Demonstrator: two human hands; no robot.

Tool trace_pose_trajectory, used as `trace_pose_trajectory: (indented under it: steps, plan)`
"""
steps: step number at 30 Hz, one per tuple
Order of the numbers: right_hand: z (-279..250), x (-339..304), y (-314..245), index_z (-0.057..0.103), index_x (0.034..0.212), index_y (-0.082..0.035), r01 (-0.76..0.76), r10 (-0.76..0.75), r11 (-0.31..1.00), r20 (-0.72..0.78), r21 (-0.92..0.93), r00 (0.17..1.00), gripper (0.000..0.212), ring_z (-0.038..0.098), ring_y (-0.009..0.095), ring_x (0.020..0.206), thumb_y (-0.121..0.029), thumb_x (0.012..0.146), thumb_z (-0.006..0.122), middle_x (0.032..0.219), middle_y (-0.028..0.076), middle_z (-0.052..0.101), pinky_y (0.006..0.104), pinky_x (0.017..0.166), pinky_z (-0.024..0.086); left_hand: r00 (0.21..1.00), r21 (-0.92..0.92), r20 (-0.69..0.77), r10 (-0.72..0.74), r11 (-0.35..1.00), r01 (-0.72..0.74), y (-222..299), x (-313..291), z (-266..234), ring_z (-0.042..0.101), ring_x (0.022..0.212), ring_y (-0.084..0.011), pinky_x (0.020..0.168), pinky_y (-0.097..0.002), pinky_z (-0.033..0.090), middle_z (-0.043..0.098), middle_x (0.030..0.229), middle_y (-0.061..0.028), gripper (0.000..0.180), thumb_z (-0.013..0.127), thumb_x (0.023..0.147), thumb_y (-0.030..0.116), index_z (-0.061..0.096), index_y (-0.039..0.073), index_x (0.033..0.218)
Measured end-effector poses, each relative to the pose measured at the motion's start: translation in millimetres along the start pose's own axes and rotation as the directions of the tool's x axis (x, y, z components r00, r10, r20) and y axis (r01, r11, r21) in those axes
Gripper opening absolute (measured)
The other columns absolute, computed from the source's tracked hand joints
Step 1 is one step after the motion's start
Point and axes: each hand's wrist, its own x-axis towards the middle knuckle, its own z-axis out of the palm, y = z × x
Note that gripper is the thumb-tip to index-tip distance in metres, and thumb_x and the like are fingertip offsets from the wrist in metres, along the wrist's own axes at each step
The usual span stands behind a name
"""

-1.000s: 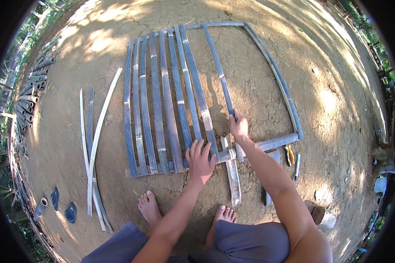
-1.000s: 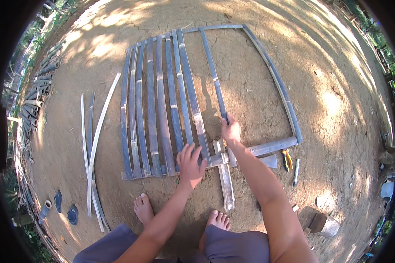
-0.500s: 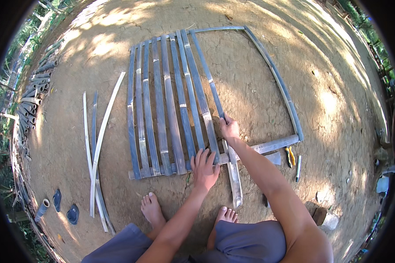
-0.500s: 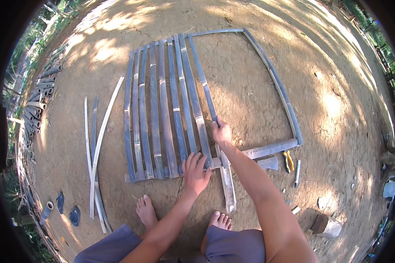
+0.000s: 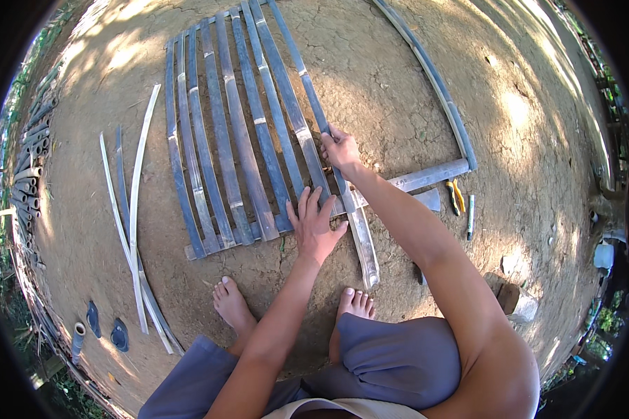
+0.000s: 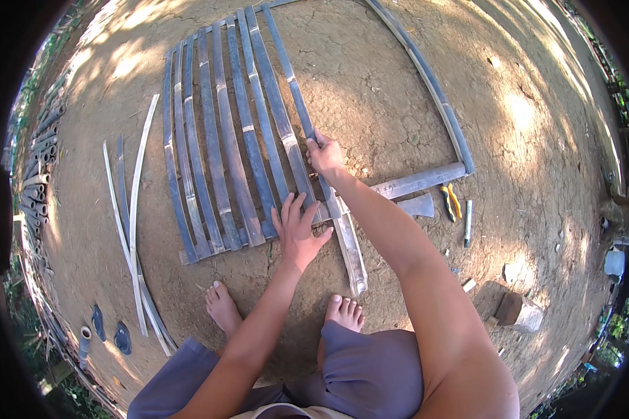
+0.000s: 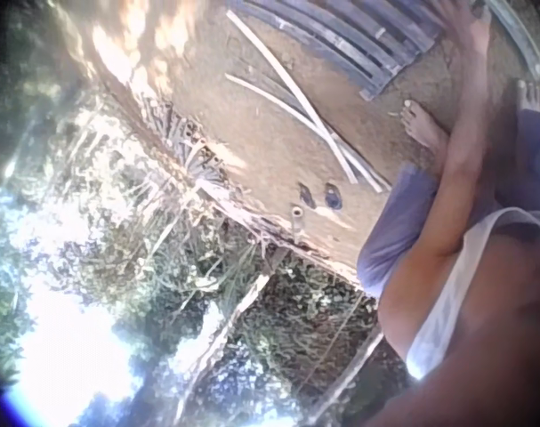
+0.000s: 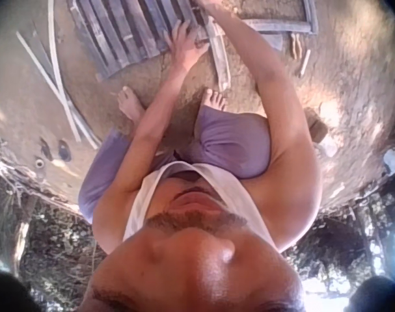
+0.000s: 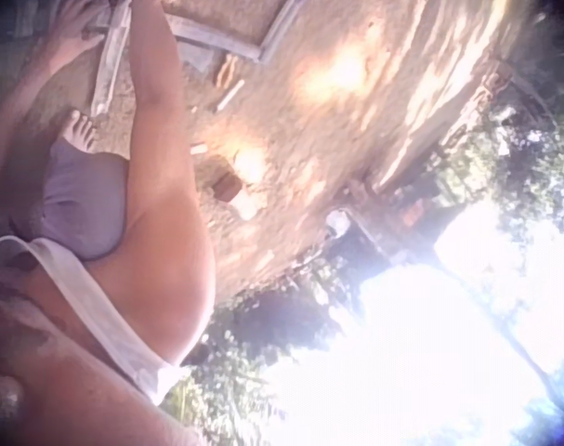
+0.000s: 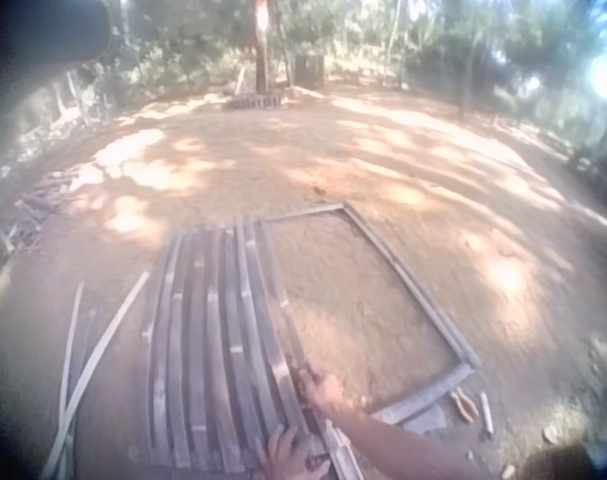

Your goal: The person nails thin bamboo strips onto a rectangular bamboo frame on the ground using an axe and small nails, then cuts a strip with a pair of snips.

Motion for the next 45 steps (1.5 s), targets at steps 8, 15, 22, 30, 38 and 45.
trace_pose_trajectory:
  steps: [8, 15, 22, 30, 38, 45]
  plan:
    - [1, 4, -5, 0.053, 0.156, -0.008, 0.005, -0.005, 0.999, 0.013, 0.042, 1.000, 0.056, 0.062, 0.010, 0.059, -0.024, 0.104, 0.066, 0.075, 0.002, 0.068, 0.0283, 0.057, 0.052, 1.000, -0.007, -0.001, 0.019, 1.000, -0.019, 9, 17, 8, 0.036, 0.152, -0.0316, 0.125, -0.0684, 0.016, 0.054, 0.151, -0.0071, 0.059, 0.090, 0.079, 0.034, 0.072, 0.018, 0.133]
    - [2, 5, -1, 0.053, 0.156, -0.009, 0.005, -0.005, 1.000, 0.006, -0.018, 1.000, 0.054, 0.061, 0.010, 0.060, -0.023, 0.105, 0.065, 0.075, 0.002, 0.067, 0.0269, 0.056, 0.052, 0.998, 0.069, -0.007, 0.054, 0.996, -0.054, 2, 18, 15, 0.039, 0.150, -0.0318, 0.123, -0.0701, 0.017, 0.056, 0.151, -0.0064, 0.054, 0.087, 0.080, 0.038, 0.075, 0.021, 0.129]
    - [3, 5, -4, 0.054, 0.156, -0.010, 0.018, -0.019, 1.000, 0.053, 0.023, 0.998, 0.053, 0.060, 0.009, 0.062, -0.023, 0.106, 0.066, 0.077, 0.001, 0.066, 0.0258, 0.056, 0.050, 0.996, 0.089, -0.036, 0.088, 0.992, -0.084, 0, 17, 9, 0.039, 0.150, -0.0334, 0.122, -0.0716, 0.017, 0.055, 0.151, -0.0069, 0.052, 0.086, 0.081, 0.040, 0.075, 0.020, 0.127]
    - [0, 9, 1, 0.052, 0.157, -0.011, -0.026, 0.025, 0.999, 0.035, 0.036, 0.999, 0.054, 0.057, 0.009, 0.058, -0.022, 0.106, 0.065, 0.074, 0.000, 0.064, 0.0257, 0.054, 0.050, 0.997, 0.089, -0.016, 0.079, 0.993, -0.077, 4, 18, 12, 0.038, 0.151, -0.0313, 0.124, -0.0708, 0.016, 0.054, 0.151, -0.0060, 0.048, 0.083, 0.084, 0.040, 0.076, 0.020, 0.128]
    - [2, 11, 9, 0.054, 0.156, -0.012, 0.012, -0.014, 0.999, 0.041, 0.047, 0.999, 0.053, 0.056, 0.009, 0.058, -0.023, 0.105, 0.066, 0.074, -0.001, 0.063, 0.0263, 0.054, 0.049, 0.997, 0.089, -0.014, 0.076, 0.993, -0.074, 3, 17, 11, 0.038, 0.151, -0.0306, 0.124, -0.0704, 0.016, 0.053, 0.151, -0.0053, 0.047, 0.083, 0.085, 0.040, 0.076, 0.020, 0.127]
    - [4, 12, 13, 0.057, 0.153, -0.010, 0.064, -0.063, 0.998, 0.014, -0.017, 0.998, 0.052, 0.056, 0.009, 0.060, -0.024, 0.104, 0.067, 0.073, 0.000, 0.063, 0.0285, 0.055, 0.048, 0.996, 0.076, -0.036, 0.084, 0.994, -0.081, 3, 18, 11, 0.039, 0.150, -0.0314, 0.123, -0.0707, 0.017, 0.055, 0.150, -0.0057, 0.048, 0.084, 0.082, 0.039, 0.077, 0.019, 0.126]
